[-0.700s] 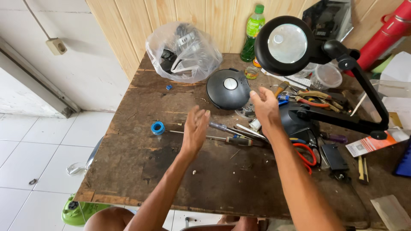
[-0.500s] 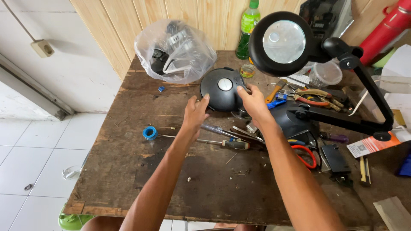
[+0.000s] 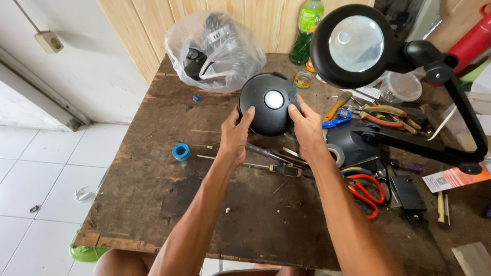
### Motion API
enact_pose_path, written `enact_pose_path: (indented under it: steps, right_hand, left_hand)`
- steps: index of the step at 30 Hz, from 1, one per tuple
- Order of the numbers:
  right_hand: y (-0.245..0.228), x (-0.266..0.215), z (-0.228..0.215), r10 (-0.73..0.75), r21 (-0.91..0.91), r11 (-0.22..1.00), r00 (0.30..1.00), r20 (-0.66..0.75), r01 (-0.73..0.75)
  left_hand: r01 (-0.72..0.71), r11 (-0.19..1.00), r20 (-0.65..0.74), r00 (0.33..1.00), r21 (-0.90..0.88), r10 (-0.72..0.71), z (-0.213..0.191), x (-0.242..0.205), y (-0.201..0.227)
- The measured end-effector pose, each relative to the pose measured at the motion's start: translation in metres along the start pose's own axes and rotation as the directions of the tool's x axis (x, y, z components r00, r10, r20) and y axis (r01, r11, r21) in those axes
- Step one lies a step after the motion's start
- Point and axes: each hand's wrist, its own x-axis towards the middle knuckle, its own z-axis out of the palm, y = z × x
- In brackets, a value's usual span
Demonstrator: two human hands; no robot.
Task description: The person assembles a small black electronic device by hand, fitting a circular base and a side panel together. They repeatedly align and press the parts to secure the assembly on a cluttered workbench.
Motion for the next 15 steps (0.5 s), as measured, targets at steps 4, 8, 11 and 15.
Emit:
enact_pose_path:
  steps: [4,8,11,15]
  right_hand:
    - [-0.058,-0.091,0.012,0.000,-0.024,1.000,1.000,-0.026,-0.001]
    - [-0.085,-0.190,0.021,0.116,0.010,0.993,0.993,0.009,-0.116]
    - [-0.077,-0.249,0.023,0.221,0.059,0.974,0.975,-0.024,-0.219]
    - [-0.051,-0.312,0.023,0.241,0.087,0.968,0.969,-0.059,-0.235]
  left_hand:
    - [-0.031,0.999,0.013,0.999,0.034,0.030,-0.001,-0.082,0.061]
    - [-0.047,0.996,-0.061,0.997,0.080,0.052,-0.026,-0.130,0.069]
    - [0.017,0.992,-0.070,0.998,0.127,-0.008,-0.052,-0.153,0.057]
    - [0.079,0.962,-0.085,0.995,0.260,-0.059,-0.079,-0.172,0.029]
